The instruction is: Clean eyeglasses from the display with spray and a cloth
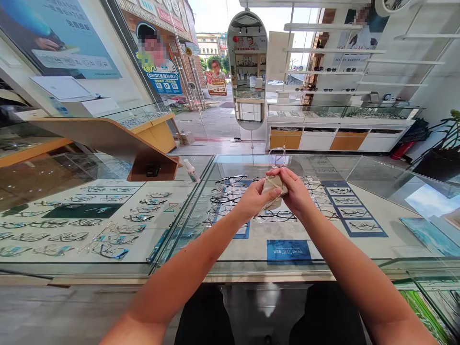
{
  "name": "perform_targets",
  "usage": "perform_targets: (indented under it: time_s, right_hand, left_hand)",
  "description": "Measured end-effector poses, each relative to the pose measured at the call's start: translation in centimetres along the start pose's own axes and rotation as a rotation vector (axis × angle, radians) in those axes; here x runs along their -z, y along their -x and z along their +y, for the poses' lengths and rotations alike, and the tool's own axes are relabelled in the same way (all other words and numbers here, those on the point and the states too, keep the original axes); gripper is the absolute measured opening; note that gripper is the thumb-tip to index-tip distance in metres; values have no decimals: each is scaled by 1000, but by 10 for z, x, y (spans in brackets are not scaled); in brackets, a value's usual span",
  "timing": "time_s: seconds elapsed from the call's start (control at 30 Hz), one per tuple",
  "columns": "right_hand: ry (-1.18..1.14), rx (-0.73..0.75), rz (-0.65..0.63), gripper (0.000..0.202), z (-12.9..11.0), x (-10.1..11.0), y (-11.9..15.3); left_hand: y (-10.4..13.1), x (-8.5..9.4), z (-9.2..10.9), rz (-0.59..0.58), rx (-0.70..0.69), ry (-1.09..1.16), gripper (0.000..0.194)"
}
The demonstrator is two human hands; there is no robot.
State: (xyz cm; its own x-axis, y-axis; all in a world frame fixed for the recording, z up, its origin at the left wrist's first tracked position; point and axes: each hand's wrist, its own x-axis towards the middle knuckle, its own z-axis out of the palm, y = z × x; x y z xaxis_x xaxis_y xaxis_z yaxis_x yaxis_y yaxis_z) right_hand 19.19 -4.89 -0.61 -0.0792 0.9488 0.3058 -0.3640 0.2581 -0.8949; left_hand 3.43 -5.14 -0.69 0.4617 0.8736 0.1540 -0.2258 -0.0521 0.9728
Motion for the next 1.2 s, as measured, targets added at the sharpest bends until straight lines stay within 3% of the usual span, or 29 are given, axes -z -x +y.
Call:
perform_targets:
  time_s: [0.27, 0.57, 0.8, 1.0, 1.2]
  right_hand:
    - [-12, 1, -10, 35, 0, -1, 1]
    - [-41, -24, -50, 35, -6, -11, 6]
    - [-31, -48, -64, 32, -10, -18, 11]
    - [43, 16, -127, 33, -9, -18, 12]
    - [73, 17, -131, 34, -12, -15, 13]
  left_hand:
    - [0, 3, -2, -17, 13, -22, 56]
    - [3, -4, 1, 81, -83, -68, 58]
    - [0, -5, -3, 157, -155, 37, 53]
    - [0, -6, -1, 240, -197, 68, 49]
    - [1, -3, 1, 228, -221, -46, 56]
